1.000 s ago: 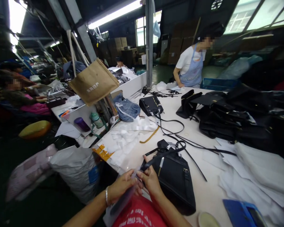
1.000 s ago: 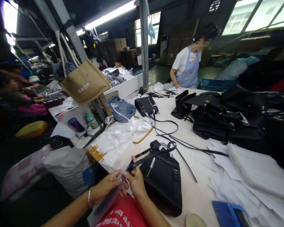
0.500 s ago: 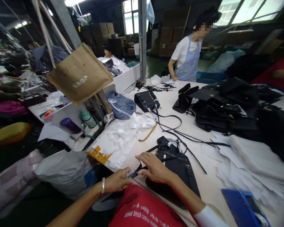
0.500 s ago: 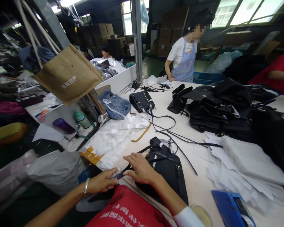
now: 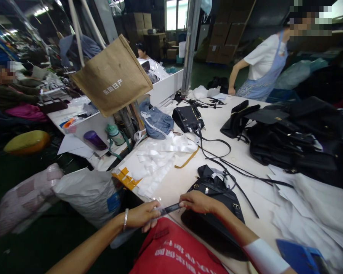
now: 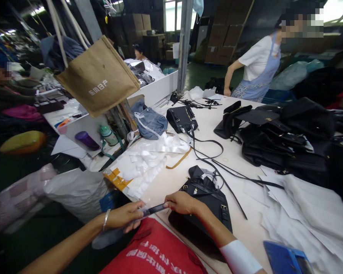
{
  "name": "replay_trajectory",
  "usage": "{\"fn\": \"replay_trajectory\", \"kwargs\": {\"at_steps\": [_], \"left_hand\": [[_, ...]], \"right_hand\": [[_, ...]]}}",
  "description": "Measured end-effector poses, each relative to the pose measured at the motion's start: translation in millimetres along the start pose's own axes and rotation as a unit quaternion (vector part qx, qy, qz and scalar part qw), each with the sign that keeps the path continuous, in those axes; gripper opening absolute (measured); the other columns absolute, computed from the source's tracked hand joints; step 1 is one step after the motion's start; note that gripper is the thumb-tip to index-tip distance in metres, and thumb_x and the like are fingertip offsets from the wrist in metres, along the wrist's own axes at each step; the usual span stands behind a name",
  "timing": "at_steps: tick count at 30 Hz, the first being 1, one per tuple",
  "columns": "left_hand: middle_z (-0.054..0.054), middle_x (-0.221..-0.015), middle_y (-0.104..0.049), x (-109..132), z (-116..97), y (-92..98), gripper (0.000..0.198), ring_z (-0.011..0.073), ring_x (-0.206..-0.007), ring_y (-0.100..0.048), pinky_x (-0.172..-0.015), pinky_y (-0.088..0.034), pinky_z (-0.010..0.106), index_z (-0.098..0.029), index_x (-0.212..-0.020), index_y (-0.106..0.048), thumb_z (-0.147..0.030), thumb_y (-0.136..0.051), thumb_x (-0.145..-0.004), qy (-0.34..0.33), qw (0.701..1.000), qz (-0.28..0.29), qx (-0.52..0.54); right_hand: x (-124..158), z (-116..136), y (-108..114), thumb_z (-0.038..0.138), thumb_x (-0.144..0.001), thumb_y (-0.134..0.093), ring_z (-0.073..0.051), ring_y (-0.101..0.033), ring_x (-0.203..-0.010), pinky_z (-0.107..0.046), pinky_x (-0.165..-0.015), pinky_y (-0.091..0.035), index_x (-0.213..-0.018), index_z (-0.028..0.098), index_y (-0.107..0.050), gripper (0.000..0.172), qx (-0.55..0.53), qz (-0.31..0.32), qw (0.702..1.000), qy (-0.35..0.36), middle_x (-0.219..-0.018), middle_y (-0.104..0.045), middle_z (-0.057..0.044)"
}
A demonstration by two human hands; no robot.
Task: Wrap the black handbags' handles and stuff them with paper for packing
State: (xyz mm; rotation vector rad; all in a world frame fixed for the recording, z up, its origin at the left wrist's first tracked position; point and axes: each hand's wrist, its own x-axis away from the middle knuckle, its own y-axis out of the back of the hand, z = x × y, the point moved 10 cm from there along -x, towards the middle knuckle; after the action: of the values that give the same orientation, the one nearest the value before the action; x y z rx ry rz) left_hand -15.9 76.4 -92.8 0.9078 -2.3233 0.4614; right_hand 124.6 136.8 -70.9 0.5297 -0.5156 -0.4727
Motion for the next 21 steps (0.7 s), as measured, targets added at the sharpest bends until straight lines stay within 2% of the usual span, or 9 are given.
{"fn": "replay_trajectory", "kwargs": {"at_steps": [2,5,10,17,19,21], "left_hand": [[-0.003,-0.066,-0.061,-8.0,-4.2,0.9,0.037,0.0080,-0.039,-0.052,-0.038,-0.037,0.017,-0.020,-0.099,-0.038,-0.053,-0.046,-0.083,-0.028,0.999,-0.017,0.028],[0.001,-0.069,-0.064,-16.4,-9.7,6.0,0.036,0.0114,-0.046,-0.059,-0.041,-0.040,0.018,-0.020,-0.093,-0.038,-0.053,-0.046,-0.083,-0.063,0.995,-0.072,0.041],[0.001,-0.069,-0.065,-20.4,-19.0,9.4,0.029,0.0140,-0.054,-0.063,-0.045,-0.038,0.020,-0.019,-0.085,-0.042,-0.048,-0.043,-0.085,-0.072,0.986,-0.144,-0.030],[-0.002,-0.068,-0.064,-30.5,-45.9,1.1,0.024,0.0143,-0.056,-0.062,-0.052,-0.039,0.024,-0.020,-0.084,-0.044,-0.044,-0.039,-0.088,-0.096,0.974,-0.172,-0.110],[-0.002,-0.065,-0.063,-32.8,-45.6,1.4,0.024,0.0141,-0.054,-0.061,-0.052,-0.039,0.024,-0.021,-0.083,-0.043,-0.044,-0.038,-0.088,-0.089,0.973,-0.171,-0.124],[-0.003,-0.063,-0.063,-33.7,-41.5,4.5,0.024,0.0141,-0.050,-0.060,-0.050,-0.038,0.024,-0.021,-0.084,-0.043,-0.043,-0.036,-0.088,-0.073,0.974,-0.169,-0.134]], "right_hand": [[1.8,-6.3,7.5,0.039,-0.088,-0.045,-0.013,-0.055,-0.065,-0.021,-0.059,-0.034,-0.090,0.019,-0.065,0.028,0.030,-0.033,0.999,-0.017,-0.074,-0.066,-0.002],[6.7,-13.6,13.9,0.038,-0.087,-0.048,-0.013,-0.057,-0.067,-0.021,-0.060,-0.033,-0.090,0.020,-0.066,0.025,0.041,-0.047,0.998,-0.026,-0.074,-0.067,-0.002],[15.7,-13.9,25.7,0.039,-0.085,-0.051,-0.014,-0.057,-0.066,-0.022,-0.058,-0.031,-0.088,0.021,-0.067,0.024,0.071,-0.063,0.995,-0.028,-0.071,-0.066,-0.002],[0.8,20.3,5.1,0.038,-0.088,-0.047,-0.016,-0.058,-0.069,-0.024,-0.058,-0.029,-0.091,0.019,-0.065,0.026,0.113,-0.083,0.990,0.006,-0.077,-0.068,-0.005],[0.5,17.3,2.9,0.040,-0.088,-0.047,-0.017,-0.059,-0.071,-0.025,-0.059,-0.030,-0.097,0.020,-0.063,0.028,0.104,-0.082,0.991,0.008,-0.080,-0.068,-0.006],[4.7,3.7,6.7,0.041,-0.088,-0.047,-0.017,-0.060,-0.073,-0.024,-0.060,-0.031,-0.107,0.021,-0.060,0.030,0.075,-0.070,0.995,0.006,-0.082,-0.068,-0.005]]}}
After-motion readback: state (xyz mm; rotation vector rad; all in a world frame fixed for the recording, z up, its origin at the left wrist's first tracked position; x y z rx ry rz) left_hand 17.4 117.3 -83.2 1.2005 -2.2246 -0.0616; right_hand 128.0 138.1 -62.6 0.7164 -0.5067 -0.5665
